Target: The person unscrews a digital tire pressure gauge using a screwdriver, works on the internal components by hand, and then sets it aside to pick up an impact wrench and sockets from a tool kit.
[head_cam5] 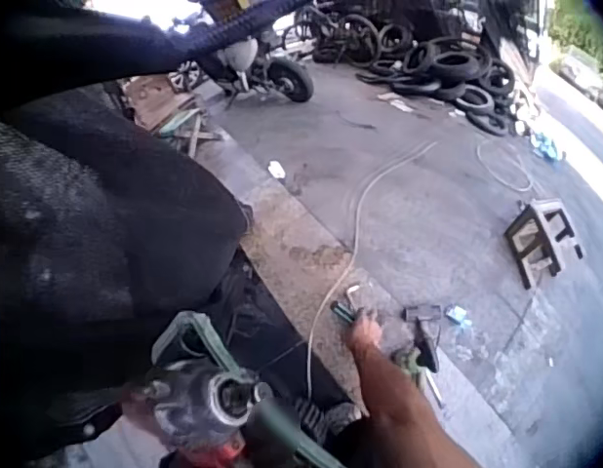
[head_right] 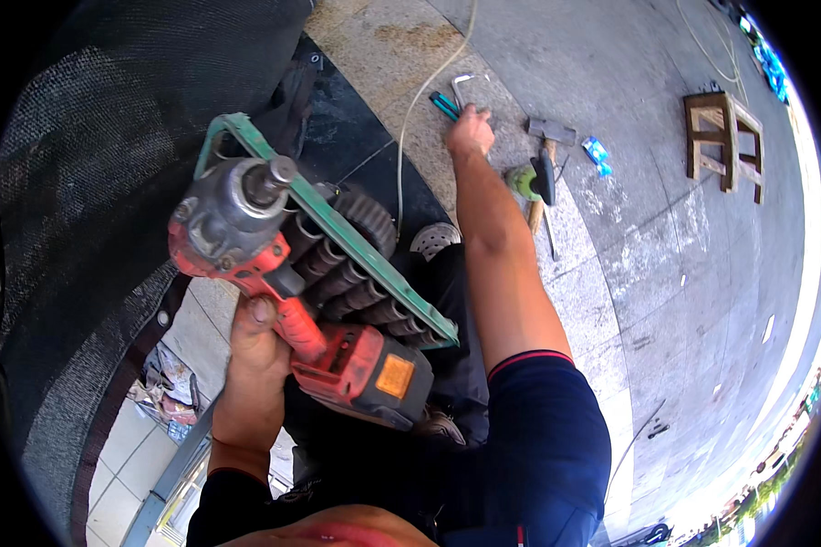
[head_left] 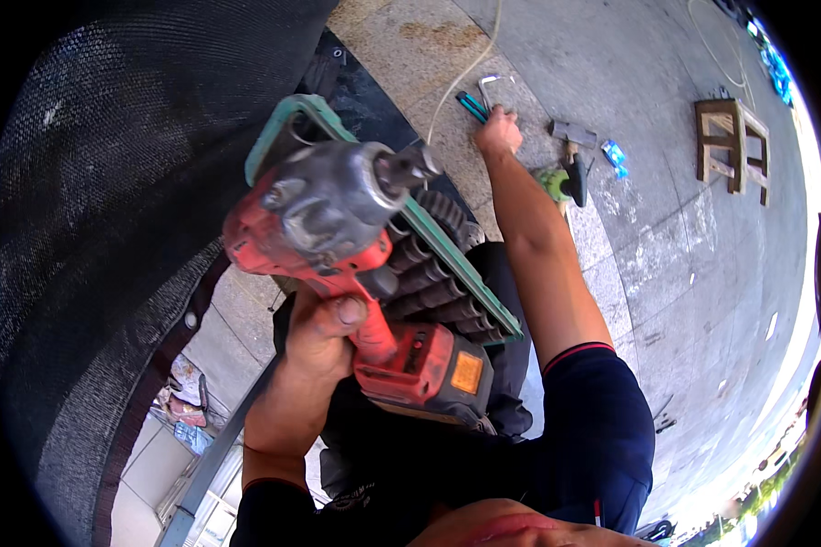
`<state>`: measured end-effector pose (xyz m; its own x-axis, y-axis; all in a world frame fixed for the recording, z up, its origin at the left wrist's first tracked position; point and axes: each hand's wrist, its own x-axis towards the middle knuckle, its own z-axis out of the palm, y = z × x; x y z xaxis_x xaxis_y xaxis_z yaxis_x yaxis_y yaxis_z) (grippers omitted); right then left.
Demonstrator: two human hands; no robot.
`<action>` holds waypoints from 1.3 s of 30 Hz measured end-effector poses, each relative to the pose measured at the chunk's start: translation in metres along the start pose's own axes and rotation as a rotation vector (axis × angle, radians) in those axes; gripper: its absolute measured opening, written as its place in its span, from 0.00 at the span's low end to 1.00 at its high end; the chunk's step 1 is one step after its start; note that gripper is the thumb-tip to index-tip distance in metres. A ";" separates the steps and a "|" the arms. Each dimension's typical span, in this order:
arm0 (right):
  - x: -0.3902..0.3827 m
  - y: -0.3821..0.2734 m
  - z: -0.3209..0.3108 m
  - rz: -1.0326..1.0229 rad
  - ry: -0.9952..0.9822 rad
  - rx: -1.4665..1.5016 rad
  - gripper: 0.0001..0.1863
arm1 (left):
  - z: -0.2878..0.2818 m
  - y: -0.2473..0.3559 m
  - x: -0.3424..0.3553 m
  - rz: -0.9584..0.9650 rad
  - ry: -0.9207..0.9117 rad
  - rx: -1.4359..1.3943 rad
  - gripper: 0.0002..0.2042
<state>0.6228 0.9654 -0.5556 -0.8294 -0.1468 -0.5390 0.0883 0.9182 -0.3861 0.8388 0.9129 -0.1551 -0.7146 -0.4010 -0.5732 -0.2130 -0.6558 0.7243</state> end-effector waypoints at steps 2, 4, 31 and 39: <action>0.011 0.001 -0.005 0.042 -0.052 -0.012 0.16 | 0.013 0.006 0.022 -0.009 -0.019 0.028 0.33; -0.009 -0.012 -0.018 0.100 -0.220 0.014 0.19 | 0.023 0.014 0.034 -0.029 -0.028 0.065 0.31; -0.197 0.126 -0.804 0.572 -0.178 0.371 0.19 | 0.428 0.619 0.282 0.089 -0.247 -0.389 0.33; 0.209 -0.349 -1.040 -0.215 -0.328 0.113 0.25 | 0.422 0.760 0.380 0.352 0.057 -0.417 0.30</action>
<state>-0.1550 0.9969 0.2453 -0.6175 -0.4570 -0.6402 0.0073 0.8106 -0.5856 0.1240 0.5316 0.3391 -0.6556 -0.6683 -0.3515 0.3230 -0.6689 0.6695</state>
